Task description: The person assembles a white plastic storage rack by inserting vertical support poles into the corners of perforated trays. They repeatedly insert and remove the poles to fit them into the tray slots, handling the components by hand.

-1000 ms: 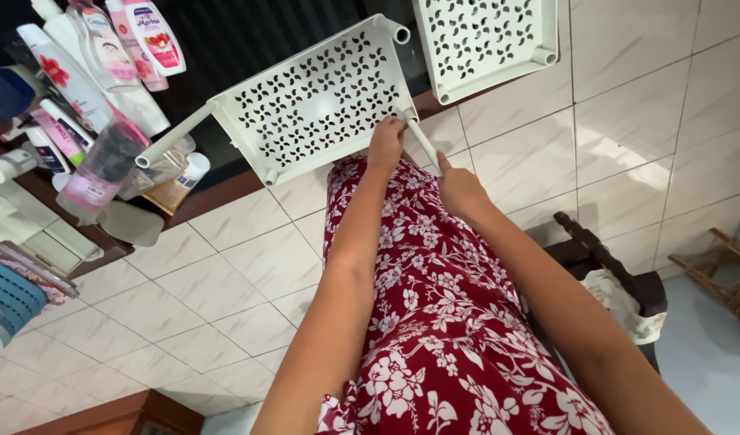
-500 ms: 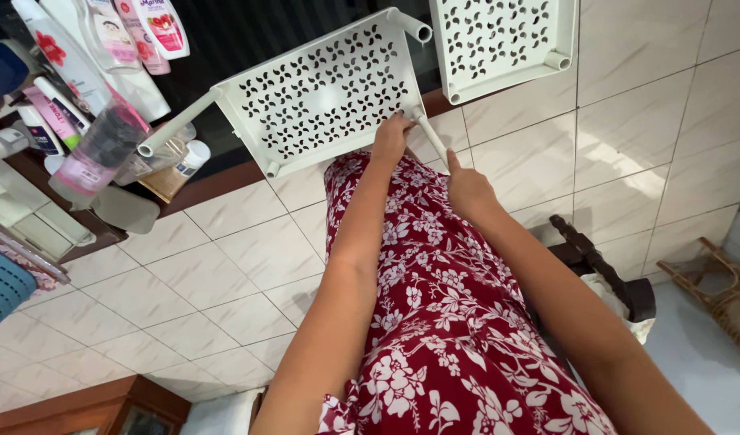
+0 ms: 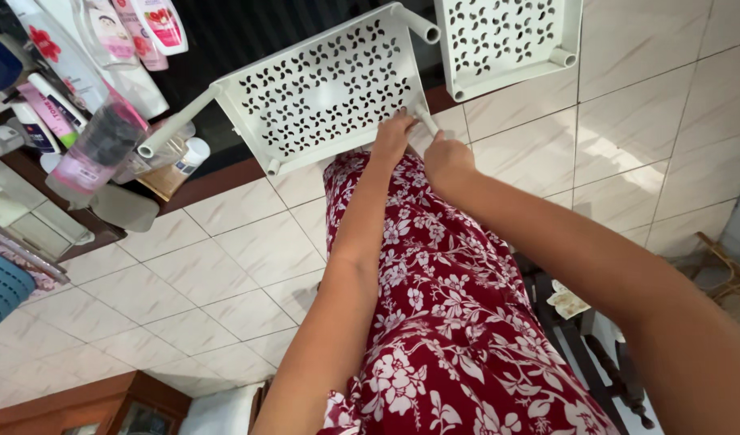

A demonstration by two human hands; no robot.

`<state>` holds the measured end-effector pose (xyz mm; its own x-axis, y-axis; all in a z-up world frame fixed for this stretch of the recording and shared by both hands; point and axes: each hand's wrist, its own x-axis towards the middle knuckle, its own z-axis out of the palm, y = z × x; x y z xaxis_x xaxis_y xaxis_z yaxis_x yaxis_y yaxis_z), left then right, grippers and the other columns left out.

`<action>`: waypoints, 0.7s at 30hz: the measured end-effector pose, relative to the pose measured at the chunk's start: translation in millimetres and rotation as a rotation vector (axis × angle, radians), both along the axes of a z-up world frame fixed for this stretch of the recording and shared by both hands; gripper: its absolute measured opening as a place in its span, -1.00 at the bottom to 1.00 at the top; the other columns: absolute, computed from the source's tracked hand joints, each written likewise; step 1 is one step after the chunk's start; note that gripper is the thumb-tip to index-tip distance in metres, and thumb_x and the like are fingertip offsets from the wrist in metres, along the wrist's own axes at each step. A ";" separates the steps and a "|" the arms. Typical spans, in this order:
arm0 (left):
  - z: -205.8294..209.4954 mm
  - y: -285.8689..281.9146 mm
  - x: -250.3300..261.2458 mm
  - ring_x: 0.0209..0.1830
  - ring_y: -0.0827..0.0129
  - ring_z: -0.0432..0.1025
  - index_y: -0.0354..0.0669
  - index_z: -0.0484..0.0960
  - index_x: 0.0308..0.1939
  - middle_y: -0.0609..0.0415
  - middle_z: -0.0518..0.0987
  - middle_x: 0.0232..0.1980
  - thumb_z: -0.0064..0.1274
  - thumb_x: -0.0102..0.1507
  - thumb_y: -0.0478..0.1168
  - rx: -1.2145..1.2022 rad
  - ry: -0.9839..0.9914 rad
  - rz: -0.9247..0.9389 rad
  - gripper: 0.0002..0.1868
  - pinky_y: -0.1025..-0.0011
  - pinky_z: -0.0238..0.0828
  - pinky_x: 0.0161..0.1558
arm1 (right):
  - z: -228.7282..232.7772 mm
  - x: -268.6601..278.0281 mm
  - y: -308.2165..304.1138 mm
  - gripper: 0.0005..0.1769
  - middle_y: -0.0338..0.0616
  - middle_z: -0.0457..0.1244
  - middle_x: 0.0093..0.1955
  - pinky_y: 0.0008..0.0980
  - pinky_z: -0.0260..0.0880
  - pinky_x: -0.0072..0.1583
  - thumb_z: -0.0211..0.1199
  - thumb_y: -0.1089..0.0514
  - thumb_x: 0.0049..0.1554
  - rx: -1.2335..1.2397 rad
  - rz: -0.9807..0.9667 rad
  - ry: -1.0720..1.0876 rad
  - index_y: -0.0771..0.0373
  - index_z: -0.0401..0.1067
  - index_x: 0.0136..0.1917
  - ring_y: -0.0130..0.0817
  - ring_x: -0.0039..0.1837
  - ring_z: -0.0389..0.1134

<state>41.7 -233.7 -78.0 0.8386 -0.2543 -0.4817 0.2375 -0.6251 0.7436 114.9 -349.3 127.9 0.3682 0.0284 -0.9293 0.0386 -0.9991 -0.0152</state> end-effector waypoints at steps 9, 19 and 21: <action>20.0 5.8 -3.8 0.25 -0.03 0.41 -0.07 0.60 0.08 -0.18 0.48 0.33 0.02 0.22 -0.32 0.043 -0.174 -0.012 -0.66 0.15 0.37 0.26 | -57.5 15.2 -43.6 -0.71 0.25 0.35 -0.35 -0.11 0.45 -0.28 0.12 0.27 0.11 0.181 -0.540 0.292 0.65 0.47 -0.18 -0.07 -0.38 0.43; 91.5 -3.2 -30.4 0.11 0.32 0.31 -0.27 0.41 0.14 -0.03 0.31 0.20 0.16 0.34 -0.23 0.116 -0.122 0.612 -0.63 0.23 0.38 0.21 | -25.8 4.6 -35.5 -0.72 -0.19 0.20 -0.44 -0.47 0.21 -0.45 -0.10 0.13 0.30 0.127 -1.002 0.454 0.32 0.36 -0.04 -0.42 -0.50 0.15; 108.9 -8.0 -45.8 0.06 0.34 0.27 -0.36 0.25 0.18 -0.05 0.23 0.20 0.12 0.34 -0.19 -0.046 -0.035 0.892 -0.53 0.33 0.44 0.11 | -17.7 -7.0 -44.9 -0.77 -0.22 0.13 -0.44 -0.48 0.11 -0.46 -0.08 0.18 0.31 0.102 -1.225 0.558 0.37 0.29 -0.08 -0.46 -0.49 0.08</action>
<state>-4.1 -241.7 30.9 0.7477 0.4812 -0.4576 0.5979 -0.1881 0.7792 107.8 -394.2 110.3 -0.2172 0.0337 -0.9755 -0.9056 -0.3798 0.1885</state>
